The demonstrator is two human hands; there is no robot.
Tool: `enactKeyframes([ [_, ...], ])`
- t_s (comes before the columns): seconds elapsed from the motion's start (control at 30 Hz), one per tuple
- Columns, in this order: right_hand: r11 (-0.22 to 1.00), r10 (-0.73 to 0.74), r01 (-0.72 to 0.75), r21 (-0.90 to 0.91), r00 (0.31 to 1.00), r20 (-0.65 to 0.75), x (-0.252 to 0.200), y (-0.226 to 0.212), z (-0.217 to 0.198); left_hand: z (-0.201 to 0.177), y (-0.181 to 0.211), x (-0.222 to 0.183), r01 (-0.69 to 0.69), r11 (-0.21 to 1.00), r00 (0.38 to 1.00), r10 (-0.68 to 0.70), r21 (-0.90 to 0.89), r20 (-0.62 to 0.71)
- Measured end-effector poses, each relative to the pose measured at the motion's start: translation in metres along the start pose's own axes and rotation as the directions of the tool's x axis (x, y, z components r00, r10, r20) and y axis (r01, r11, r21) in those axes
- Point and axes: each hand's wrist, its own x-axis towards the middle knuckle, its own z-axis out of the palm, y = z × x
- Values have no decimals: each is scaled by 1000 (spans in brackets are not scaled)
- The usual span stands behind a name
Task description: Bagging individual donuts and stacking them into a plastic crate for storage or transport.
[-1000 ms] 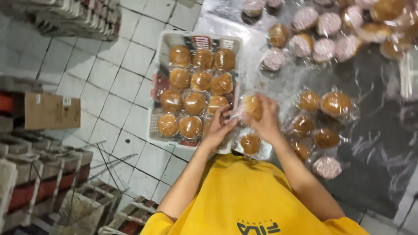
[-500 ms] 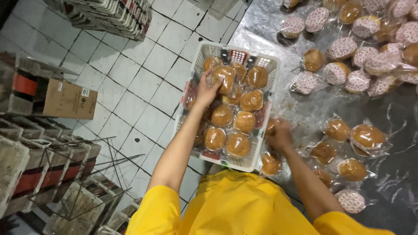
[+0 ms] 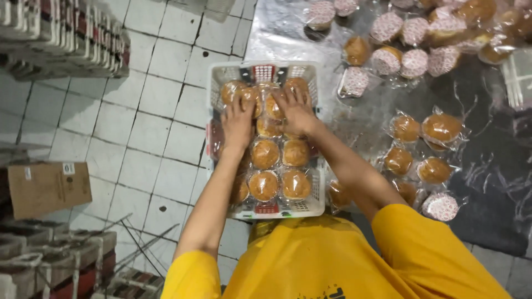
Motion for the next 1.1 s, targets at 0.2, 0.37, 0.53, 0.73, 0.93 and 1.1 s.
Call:
enactKeyframes([
  [0.2,888,262,0,460,822,-506,15,138,12,-37,52,-60,38,992,979,-62,-124,-195],
  [0.37,854,518,-520,-15,853,-63,-17,253,62,-15,147,-94,-80,516,997,55,-853,-60],
  [0.53,711,550,-305,634,803,-231,-62,289,123,42,225,-86,206,-14,976,79,-978,204],
  [0.73,108,545,73,991,830,-120,-174,175,25,34,278,-57,283,-215,943,-116,-935,312],
  [0.93,440,253,280,853,873,-417,-264,130,-74,-22,306,-75,118,-187,993,24,-975,115],
  [1.1,404,306,180,897,897,-318,-269,136,-102,-18,301,-92,208,-622,965,255,-755,56],
])
